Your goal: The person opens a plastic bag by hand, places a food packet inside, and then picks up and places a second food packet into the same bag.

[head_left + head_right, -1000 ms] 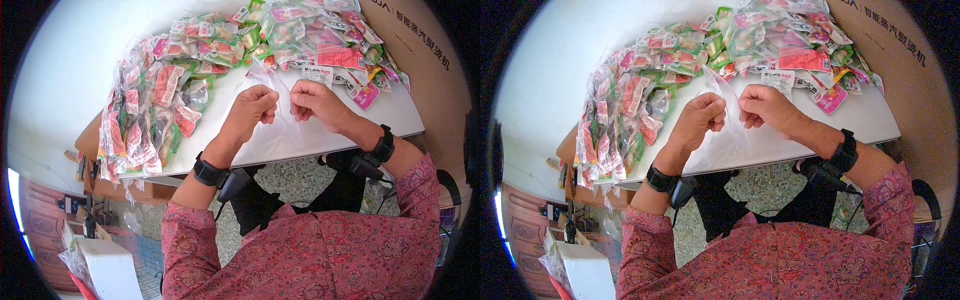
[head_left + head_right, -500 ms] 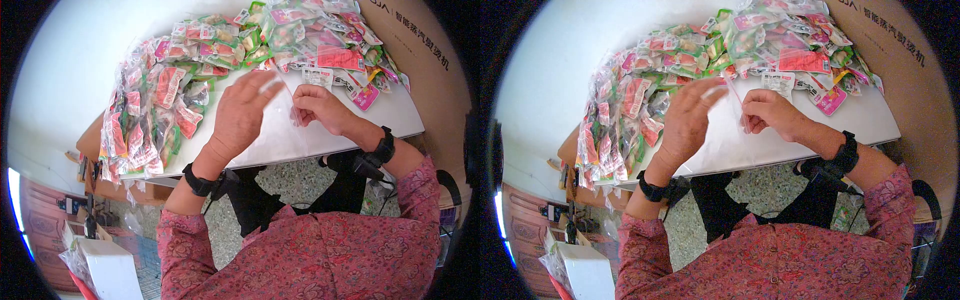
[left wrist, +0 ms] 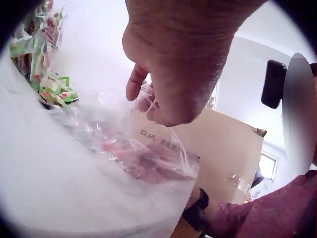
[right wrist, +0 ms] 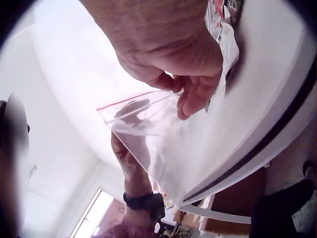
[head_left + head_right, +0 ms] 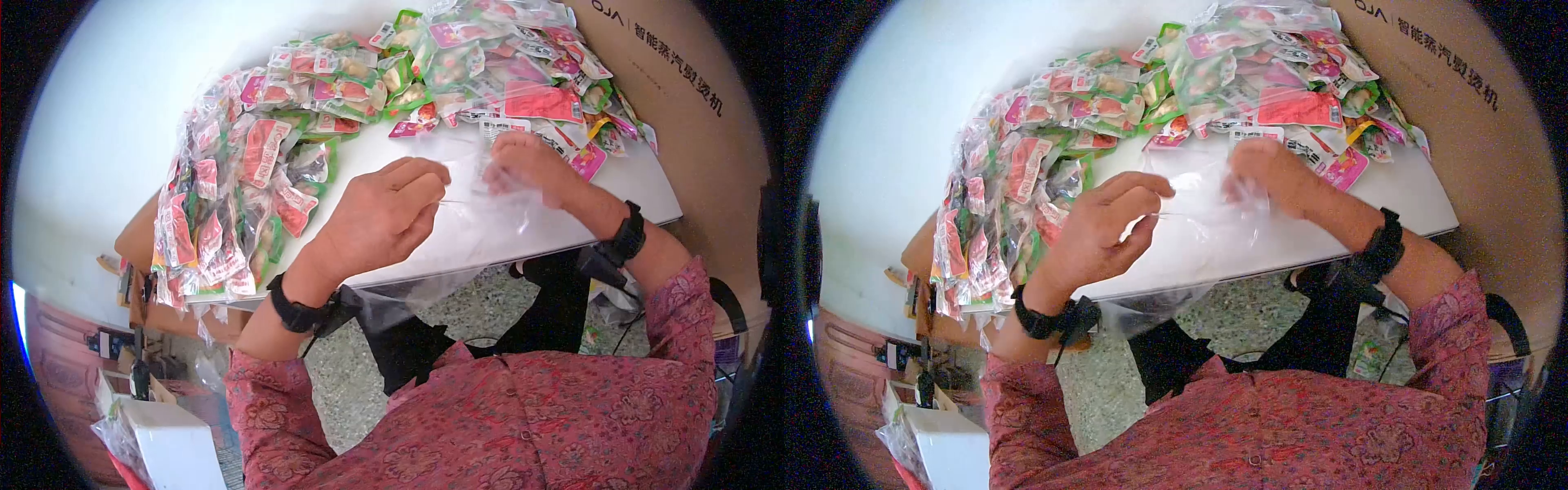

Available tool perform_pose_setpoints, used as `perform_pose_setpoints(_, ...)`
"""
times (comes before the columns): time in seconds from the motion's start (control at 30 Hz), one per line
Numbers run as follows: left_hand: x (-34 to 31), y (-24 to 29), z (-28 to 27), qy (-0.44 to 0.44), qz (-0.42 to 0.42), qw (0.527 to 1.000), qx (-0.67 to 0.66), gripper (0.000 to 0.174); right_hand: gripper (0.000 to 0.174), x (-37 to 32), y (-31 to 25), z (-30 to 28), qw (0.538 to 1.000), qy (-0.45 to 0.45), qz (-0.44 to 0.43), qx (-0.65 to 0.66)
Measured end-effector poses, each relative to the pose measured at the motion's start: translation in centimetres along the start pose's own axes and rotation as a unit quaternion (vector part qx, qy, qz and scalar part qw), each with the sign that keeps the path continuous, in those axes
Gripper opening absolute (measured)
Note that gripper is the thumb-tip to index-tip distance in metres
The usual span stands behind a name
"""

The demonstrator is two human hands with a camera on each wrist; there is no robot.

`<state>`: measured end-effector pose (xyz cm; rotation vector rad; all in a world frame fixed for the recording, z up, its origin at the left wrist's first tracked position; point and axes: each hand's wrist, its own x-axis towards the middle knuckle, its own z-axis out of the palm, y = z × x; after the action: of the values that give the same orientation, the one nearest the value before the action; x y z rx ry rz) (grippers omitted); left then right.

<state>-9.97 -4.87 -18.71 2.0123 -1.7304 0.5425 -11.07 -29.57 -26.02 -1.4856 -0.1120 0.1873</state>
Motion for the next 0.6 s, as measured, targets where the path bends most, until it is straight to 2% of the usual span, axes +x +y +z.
perform_pose_setpoints(0.03, 0.2, 0.5, -0.8, -0.031, -0.034, 0.998, -0.034, 0.013, 0.01, 0.6, -0.2, -0.7, 0.999, 0.013, -0.041, -0.031)
perform_pose_setpoints(0.07, 0.3, 0.7, -1.2, -0.062, -0.068, 0.994, -0.067, 0.012, 0.01, 1.1, -0.4, -1.4, 0.999, 0.013, -0.04, -0.032)
perform_pose_setpoints(0.13, 0.9, -0.1, -1.0, -0.034, -0.052, 0.997, -0.05, 0.011, 0.013, 1.2, -1.7, -1.7, 0.988, 0.058, -0.093, -0.107)
perform_pose_setpoints(0.17, 1.3, -0.7, -1.0, -0.006, -0.037, 0.999, -0.032, 0.01, 0.017, 0.9, -2.6, -2.0, 0.995, 0.025, -0.043, -0.092)
perform_pose_setpoints(0.2, 1.5, -1.4, -1.0, -0.006, -0.038, 0.999, -0.033, 0.01, 0.017, 0.8, -2.6, -2.3, 0.995, 0.024, -0.043, -0.091)
perform_pose_setpoints(0.23, 1.6, -2.2, -1.0, -0.008, -0.089, 0.995, -0.04, 0.009, 0.02, 0.8, -2.6, -2.8, 0.927, -0.007, -0.166, -0.336)
perform_pose_setpoints(0.27, 1.7, -2.9, -1.1, -0.009, -0.14, 0.989, -0.047, 0.007, 0.025, 0.8, -2.6, -3.2, 0.784, -0.038, -0.276, -0.554)
perform_pose_setpoints(0.3, 2.0, -3.3, -1.5, -0.023, -0.172, 0.983, -0.067, 0.006, 0.025, 0.3, -3.1, -3.0, 0.785, -0.04, -0.275, -0.554)
perform_pose_setpoints(0.37, 2.1, -4.4, -1.2, 0.0, -0.201, 0.975, -0.096, 0.009, 0.029, -1.2, -4.2, -2.3, 0.563, -0.099, -0.258, -0.779)
perform_pose_setpoints(0.4, 2.3, -4.9, -0.9, 0.023, -0.227, 0.966, -0.124, 0.013, 0.029, -1.1, -3.7, -2.5, 0.566, -0.099, -0.253, -0.778)
perform_pose_setpoints(0.47, 2.9, -5.8, -0.2, 0.044, -0.211, 0.963, -0.161, 0.018, 0.029, -0.6, -2.3, -2.9, 0.52, -0.064, -0.378, -0.763)
perform_pose_setpoints(0.53, 3.9, -6.1, 0.6, 0.12, -0.262, 0.924, -0.252, 0.017, 0.029, 0.9, -2.0, -3.0, 0.53, -0.089, -0.377, -0.754)
perform_pose_setpoints(0.57, 4.0, -7.0, 1.5, 0.125, -0.292, 0.906, -0.28, 0.01, 0.029, 1.8, -2.0, -3.0, 0.536, -0.115, -0.38, -0.745)
perform_pose_setpoints(0.6, 4.1, -7.6, 2.2, 0.127, -0.29, 0.907, -0.277, 0.01, 0.029, 2.3, -2.1, -3.1, 0.533, -0.113, -0.383, -0.746)
